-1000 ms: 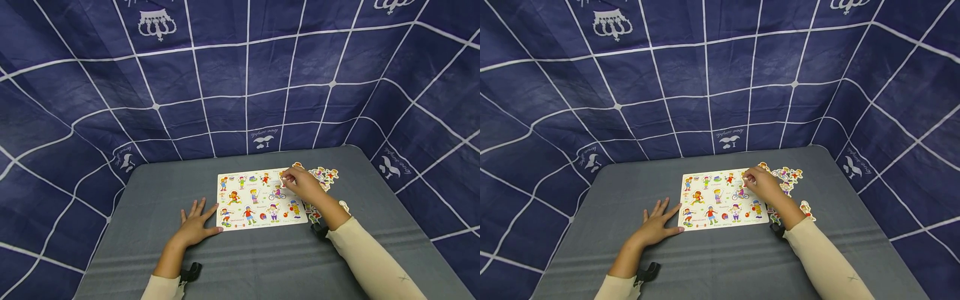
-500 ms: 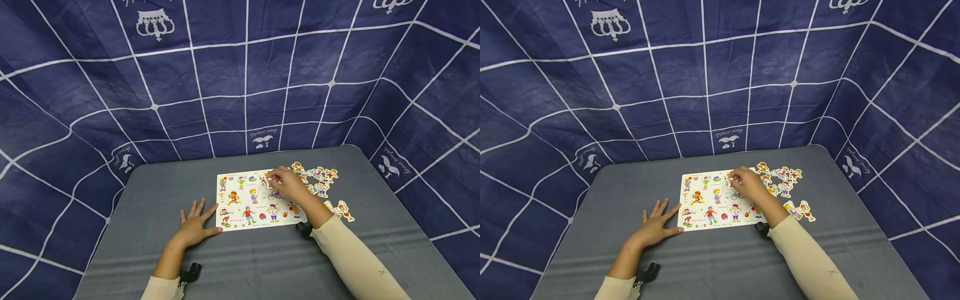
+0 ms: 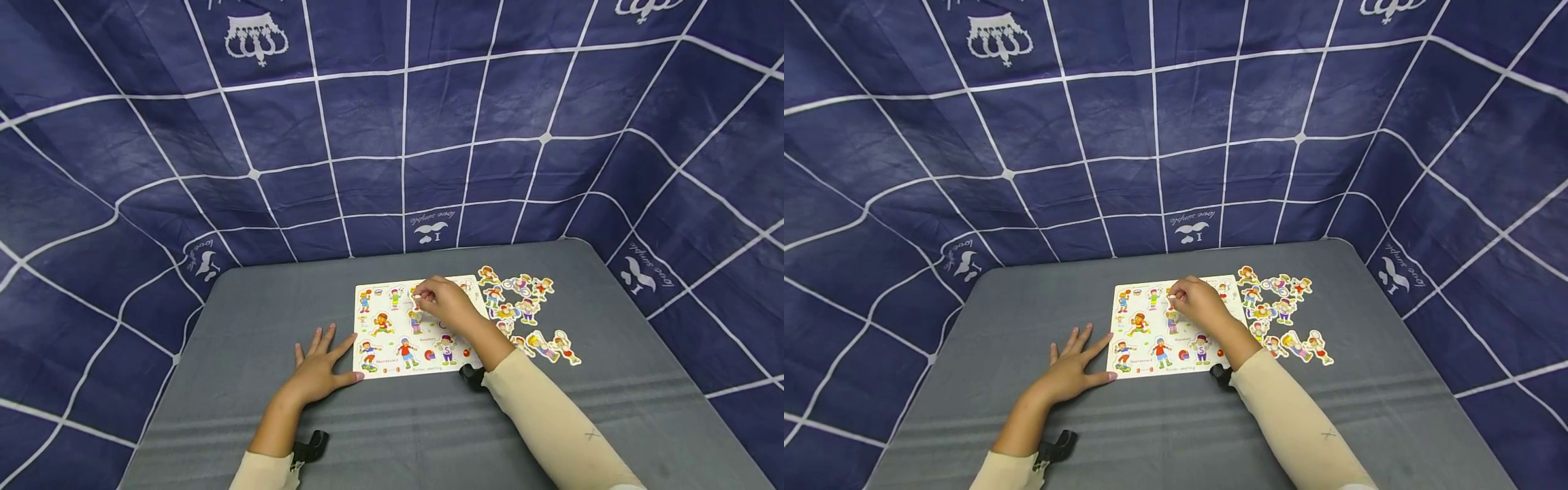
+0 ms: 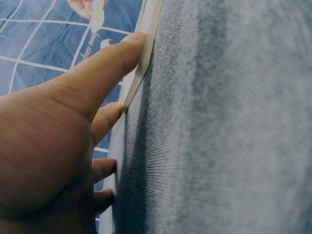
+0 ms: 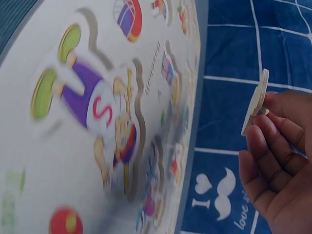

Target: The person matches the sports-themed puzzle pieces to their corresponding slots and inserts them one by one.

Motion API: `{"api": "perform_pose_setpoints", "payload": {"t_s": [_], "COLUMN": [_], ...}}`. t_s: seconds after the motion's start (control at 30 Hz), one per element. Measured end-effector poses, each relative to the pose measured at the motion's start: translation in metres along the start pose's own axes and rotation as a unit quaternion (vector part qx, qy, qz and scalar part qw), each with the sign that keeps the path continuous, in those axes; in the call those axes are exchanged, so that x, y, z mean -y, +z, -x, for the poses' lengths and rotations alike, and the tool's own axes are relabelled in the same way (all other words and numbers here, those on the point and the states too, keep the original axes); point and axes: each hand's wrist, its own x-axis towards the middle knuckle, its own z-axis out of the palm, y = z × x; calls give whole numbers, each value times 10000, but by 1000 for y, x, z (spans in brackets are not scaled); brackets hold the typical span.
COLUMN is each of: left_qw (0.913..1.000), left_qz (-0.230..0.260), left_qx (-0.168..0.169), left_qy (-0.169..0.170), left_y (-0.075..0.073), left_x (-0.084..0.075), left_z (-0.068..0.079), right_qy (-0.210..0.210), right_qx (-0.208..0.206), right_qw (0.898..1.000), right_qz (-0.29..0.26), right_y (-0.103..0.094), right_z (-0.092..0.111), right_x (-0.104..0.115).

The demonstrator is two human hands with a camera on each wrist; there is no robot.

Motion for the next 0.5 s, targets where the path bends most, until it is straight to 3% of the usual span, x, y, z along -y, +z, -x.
{"api": "perform_pose_setpoints", "payload": {"t_s": [0.5], "left_qw": [10000], "left_qz": [87], "left_qx": [-14], "left_qy": [-13], "left_y": [-2], "left_x": [-1], "left_z": [1], "right_qy": [59], "right_qx": [344], "right_qw": [9994], "right_qz": [-61], "right_y": [32], "right_z": [-25], "right_x": [16]}}
